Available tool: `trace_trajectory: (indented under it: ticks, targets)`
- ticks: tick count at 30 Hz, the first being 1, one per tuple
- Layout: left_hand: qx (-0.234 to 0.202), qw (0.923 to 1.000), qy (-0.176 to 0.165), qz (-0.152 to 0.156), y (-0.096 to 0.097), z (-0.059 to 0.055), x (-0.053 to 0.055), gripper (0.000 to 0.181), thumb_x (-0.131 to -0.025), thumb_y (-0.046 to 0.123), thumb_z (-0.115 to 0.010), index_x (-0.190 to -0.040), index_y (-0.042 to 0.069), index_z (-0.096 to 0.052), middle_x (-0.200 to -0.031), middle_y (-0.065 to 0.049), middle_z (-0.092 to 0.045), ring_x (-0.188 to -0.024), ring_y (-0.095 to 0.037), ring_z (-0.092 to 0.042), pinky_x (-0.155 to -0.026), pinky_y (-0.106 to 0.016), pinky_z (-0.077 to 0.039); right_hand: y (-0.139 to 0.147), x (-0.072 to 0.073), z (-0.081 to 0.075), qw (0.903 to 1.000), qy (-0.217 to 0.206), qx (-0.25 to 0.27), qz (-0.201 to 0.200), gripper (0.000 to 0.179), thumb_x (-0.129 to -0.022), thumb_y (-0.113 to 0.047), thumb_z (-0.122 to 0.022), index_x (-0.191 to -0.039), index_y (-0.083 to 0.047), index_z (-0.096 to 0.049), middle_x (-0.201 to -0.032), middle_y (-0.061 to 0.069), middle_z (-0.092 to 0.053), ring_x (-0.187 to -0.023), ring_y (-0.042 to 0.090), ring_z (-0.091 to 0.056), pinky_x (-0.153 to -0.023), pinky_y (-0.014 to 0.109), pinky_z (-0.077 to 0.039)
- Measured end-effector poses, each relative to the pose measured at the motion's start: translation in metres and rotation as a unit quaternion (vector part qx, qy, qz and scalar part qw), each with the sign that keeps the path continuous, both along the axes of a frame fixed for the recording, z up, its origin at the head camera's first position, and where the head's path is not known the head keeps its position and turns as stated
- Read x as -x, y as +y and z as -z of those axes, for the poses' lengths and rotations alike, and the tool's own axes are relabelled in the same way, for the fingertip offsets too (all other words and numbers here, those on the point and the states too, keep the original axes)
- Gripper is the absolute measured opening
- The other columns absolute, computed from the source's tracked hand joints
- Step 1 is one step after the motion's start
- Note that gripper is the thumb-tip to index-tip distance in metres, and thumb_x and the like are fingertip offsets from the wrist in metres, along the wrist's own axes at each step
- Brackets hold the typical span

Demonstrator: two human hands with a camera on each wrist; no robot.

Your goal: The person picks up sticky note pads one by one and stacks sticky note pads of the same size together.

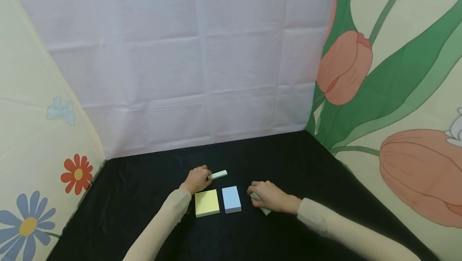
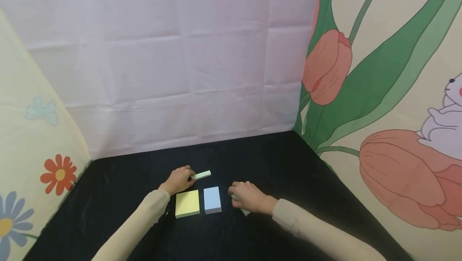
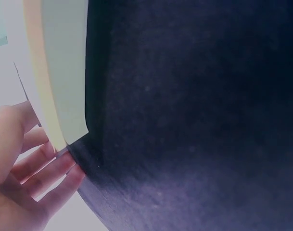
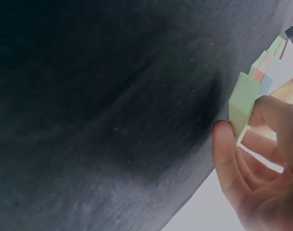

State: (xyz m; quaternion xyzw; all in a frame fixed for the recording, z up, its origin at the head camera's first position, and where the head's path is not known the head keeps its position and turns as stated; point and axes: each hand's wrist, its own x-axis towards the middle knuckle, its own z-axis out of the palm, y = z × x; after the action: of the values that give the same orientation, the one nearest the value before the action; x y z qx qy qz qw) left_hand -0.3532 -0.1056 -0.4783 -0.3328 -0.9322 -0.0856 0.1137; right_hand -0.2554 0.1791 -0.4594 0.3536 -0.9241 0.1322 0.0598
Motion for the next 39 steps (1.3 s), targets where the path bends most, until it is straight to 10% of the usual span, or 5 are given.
trace_trajectory:
  ticks: [13,22,39]
  targets:
    - [-0.007,1.0000,-0.001,0.003,-0.001,0.001,0.001,0.014,-0.089,0.013,-0.075,-0.096,0.001,-0.074,-0.090,-0.011,-0.064,-0.077,-0.025,-0.064,-0.068,-0.041,-0.055,-0.010,0.007,-0.001,0.9996,-0.007,0.020,0.017,0.015,-0.087,-0.011,-0.072,-0.102,-0.010,-0.073,-0.093,0.001,-0.063,-0.073,0.005,-0.059,-0.062,0.021,-0.050]
    - [-0.007,1.0000,0.001,0.005,0.000,0.000,0.000,0.014,-0.089,0.013,-0.075,-0.097,0.001,-0.074,-0.089,-0.011,-0.063,-0.076,-0.026,-0.063,-0.067,-0.041,-0.055,-0.020,0.008,0.000,0.9900,0.027,0.055,0.127,0.010,-0.084,-0.008,-0.074,-0.093,-0.008,-0.073,-0.088,0.004,-0.062,-0.069,0.014,-0.060,-0.057,0.028,-0.053]
    - [-0.007,1.0000,-0.002,-0.002,0.000,0.000,0.000,0.014,-0.089,0.013,-0.075,-0.097,0.001,-0.074,-0.090,-0.011,-0.063,-0.078,-0.026,-0.064,-0.069,-0.042,-0.055,-0.027,0.016,0.008,0.9914,0.038,0.033,0.121,0.009,-0.084,-0.007,-0.073,-0.093,-0.006,-0.073,-0.088,0.006,-0.060,-0.059,0.010,-0.052,-0.049,0.025,-0.045]
